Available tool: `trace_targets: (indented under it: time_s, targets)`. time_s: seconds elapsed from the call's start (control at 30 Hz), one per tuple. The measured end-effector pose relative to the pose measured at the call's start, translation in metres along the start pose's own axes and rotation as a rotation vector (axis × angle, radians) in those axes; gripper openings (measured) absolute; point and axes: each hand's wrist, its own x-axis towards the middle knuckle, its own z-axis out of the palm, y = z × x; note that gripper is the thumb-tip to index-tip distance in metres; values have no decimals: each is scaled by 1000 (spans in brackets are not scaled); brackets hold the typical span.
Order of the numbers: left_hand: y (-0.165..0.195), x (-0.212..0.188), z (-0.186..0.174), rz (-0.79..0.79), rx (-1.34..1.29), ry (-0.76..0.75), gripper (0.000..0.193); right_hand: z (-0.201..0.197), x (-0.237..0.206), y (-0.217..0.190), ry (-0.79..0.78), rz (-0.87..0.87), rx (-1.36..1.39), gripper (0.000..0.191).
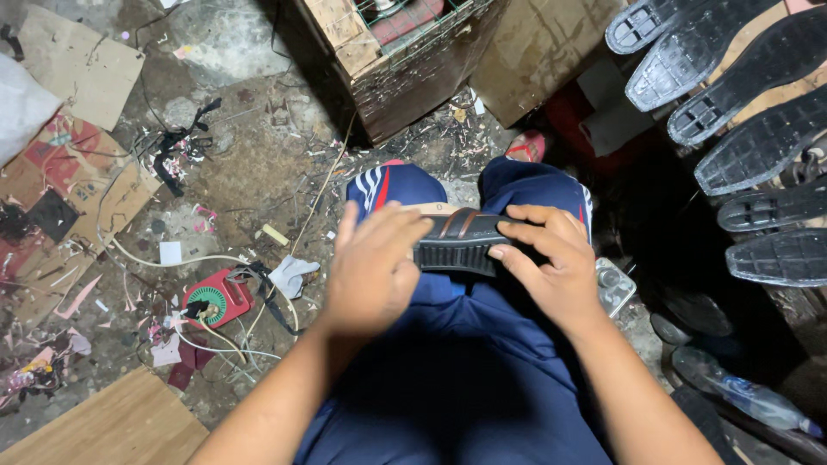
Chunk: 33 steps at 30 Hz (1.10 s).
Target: The person sits on the floor of a shoe workshop, takes a shoe upper on a last, aligns a rubber sole against its bottom, presses the sole into place, and repeatedly taps and hammers the sole with a wooden mallet to secure it. They handle several shoes one at a time, setting finished pairs on a wire rack.
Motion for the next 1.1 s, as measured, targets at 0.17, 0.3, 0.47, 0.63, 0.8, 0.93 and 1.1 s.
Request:
trace_targets:
  time_s: [0.17,0.3,0.47,0.63,0.8,0.93,1.1]
  targets:
    - [25,21,9,103,89,-15,52,4,3,-6,54,-88,-61,18]
    - [31,27,14,28,96,23,46,6,6,-7,71,-120,-55,18]
    - [33,25,21,3,76,116,38,7,6,-8,74,-125,-57,20]
    - [38,27,26,-66,83,115,34,8,3,-5,88,-42,-9,28]
    - [42,30,22,-51,68,110,32,-7,-4,12,75,56,75,40]
    - [43,30,18,-44,55,95,33,-11,-17,23,89,91,91,33]
    - [40,27,18,-8,31,114,30,-3,-27,28,121,173,193,25]
